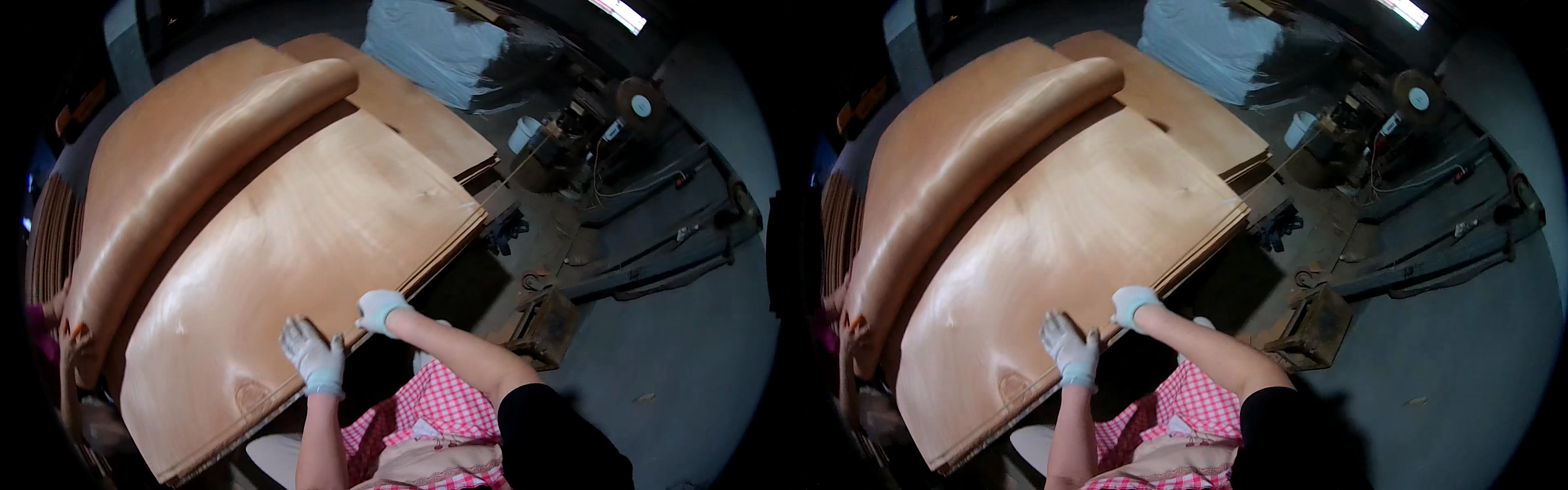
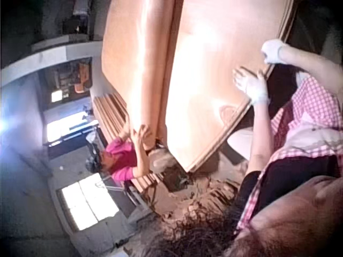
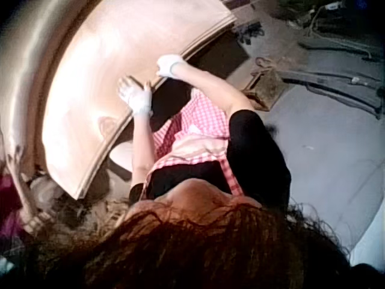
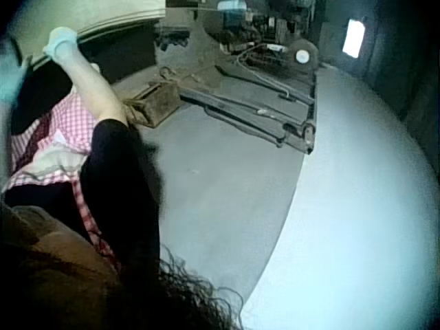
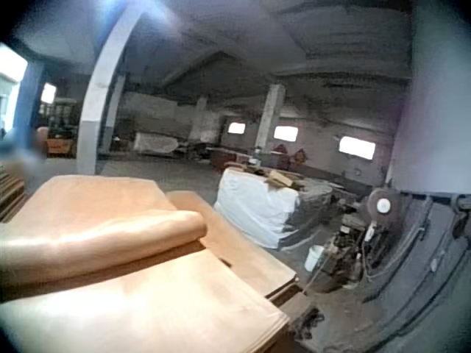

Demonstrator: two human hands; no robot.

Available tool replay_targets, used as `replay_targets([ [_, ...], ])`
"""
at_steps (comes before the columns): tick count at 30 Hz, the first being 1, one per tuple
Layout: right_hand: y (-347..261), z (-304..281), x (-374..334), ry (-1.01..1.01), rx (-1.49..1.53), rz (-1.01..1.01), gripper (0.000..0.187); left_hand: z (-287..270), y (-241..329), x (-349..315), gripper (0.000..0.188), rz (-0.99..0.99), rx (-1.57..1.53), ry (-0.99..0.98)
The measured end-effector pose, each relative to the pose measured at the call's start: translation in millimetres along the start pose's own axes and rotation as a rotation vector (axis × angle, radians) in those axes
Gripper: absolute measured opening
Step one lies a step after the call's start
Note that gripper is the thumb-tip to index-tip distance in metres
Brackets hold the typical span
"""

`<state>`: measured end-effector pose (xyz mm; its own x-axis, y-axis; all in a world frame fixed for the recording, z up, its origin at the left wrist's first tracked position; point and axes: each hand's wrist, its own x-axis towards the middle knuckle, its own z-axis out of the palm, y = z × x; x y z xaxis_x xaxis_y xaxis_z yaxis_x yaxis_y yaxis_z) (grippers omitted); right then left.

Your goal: The person stacks large, curved wooden sheets on a workbench in a workshop. They lift each sheet from a pile and place it onto a growing stack, aligning the edges. Another person is visible in the background working on a separate sheet.

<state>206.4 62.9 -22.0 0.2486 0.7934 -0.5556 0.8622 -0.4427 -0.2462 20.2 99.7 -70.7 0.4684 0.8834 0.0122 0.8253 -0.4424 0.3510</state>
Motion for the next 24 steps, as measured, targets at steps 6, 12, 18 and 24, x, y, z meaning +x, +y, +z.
replay_targets([
  [6, 135.4, -51.2, 5.3, 0.029, 0.083, 0.013, 0.034, -6.8, -8.6, -0.2, 0.101, -0.087, -0.053, -0.010],
  [12, 287.9, -121.6, -14.5, 0.157, -0.007, 0.266, 0.030, -6.2, -6.5, -3.5, 0.100, -0.068, 0.001, -0.037],
  [18, 333.3, -115.2, 10.6, 0.283, -0.051, 0.352, 0.026, -11.4, -2.4, -4.2, 0.095, -0.073, 0.012, -0.061],
  [24, 340.4, -108.6, 24.1, 0.240, -0.013, 0.381, 0.026, -6.6, -7.0, -4.6, 0.093, -0.045, 0.017, -0.040],
])
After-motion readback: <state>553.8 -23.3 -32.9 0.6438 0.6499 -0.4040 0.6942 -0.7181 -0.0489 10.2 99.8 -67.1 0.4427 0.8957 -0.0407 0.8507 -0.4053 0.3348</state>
